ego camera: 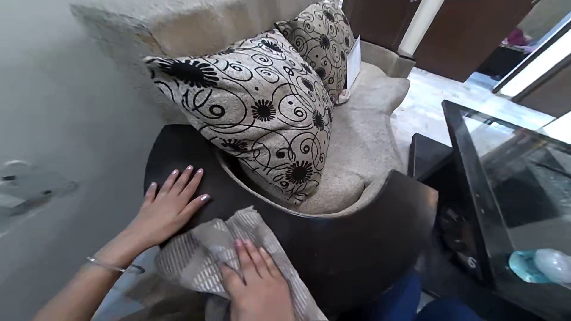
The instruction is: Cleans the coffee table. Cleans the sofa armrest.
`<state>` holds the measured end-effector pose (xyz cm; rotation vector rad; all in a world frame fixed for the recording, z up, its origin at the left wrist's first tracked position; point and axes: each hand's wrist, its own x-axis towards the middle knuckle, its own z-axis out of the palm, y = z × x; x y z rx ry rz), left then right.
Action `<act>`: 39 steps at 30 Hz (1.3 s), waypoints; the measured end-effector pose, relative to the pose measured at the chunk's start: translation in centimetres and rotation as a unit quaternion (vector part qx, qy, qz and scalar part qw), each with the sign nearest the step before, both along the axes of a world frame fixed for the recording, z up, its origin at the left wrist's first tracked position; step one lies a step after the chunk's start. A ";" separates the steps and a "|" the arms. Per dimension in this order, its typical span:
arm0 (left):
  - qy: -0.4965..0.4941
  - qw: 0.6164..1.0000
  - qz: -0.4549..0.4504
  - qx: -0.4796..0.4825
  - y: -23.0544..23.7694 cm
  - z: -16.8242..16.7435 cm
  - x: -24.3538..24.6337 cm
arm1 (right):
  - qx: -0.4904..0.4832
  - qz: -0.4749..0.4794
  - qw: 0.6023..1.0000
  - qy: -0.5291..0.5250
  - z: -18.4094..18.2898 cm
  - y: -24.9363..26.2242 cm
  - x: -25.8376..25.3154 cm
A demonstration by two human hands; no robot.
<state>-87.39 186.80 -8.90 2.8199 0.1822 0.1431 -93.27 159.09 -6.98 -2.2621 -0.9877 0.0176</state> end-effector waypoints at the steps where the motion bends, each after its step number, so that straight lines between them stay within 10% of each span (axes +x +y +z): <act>1: -0.008 1.000 0.000 0.003 0.1 -0.1 0.0 | -0.001 -0.021 1.000 -0.008 0.0 -1.5 0.1; 10: -0.100 0.959 0.194 -0.180 -0.5 2.2 0.8 | -0.106 -0.349 0.930 -0.045 -0.1 -21.3 12.7; 15: -0.146 0.748 0.359 -0.539 -0.6 3.6 -0.1 | -0.104 -0.311 0.944 -0.017 0.1 -25.8 19.2; 18: -0.115 0.695 0.356 -0.614 -0.2 3.6 -0.3 | -0.086 -0.269 0.958 -0.042 -0.5 -24.9 17.1; 28: -0.138 0.624 0.355 -0.683 0.6 4.3 -0.9 | -0.035 0.170 0.985 -0.023 -0.4 -4.8 5.2; 39: -0.172 0.527 0.470 -0.687 1.2 4.7 -0.3 | -0.142 0.110 0.984 0.013 2.0 24.3 18.1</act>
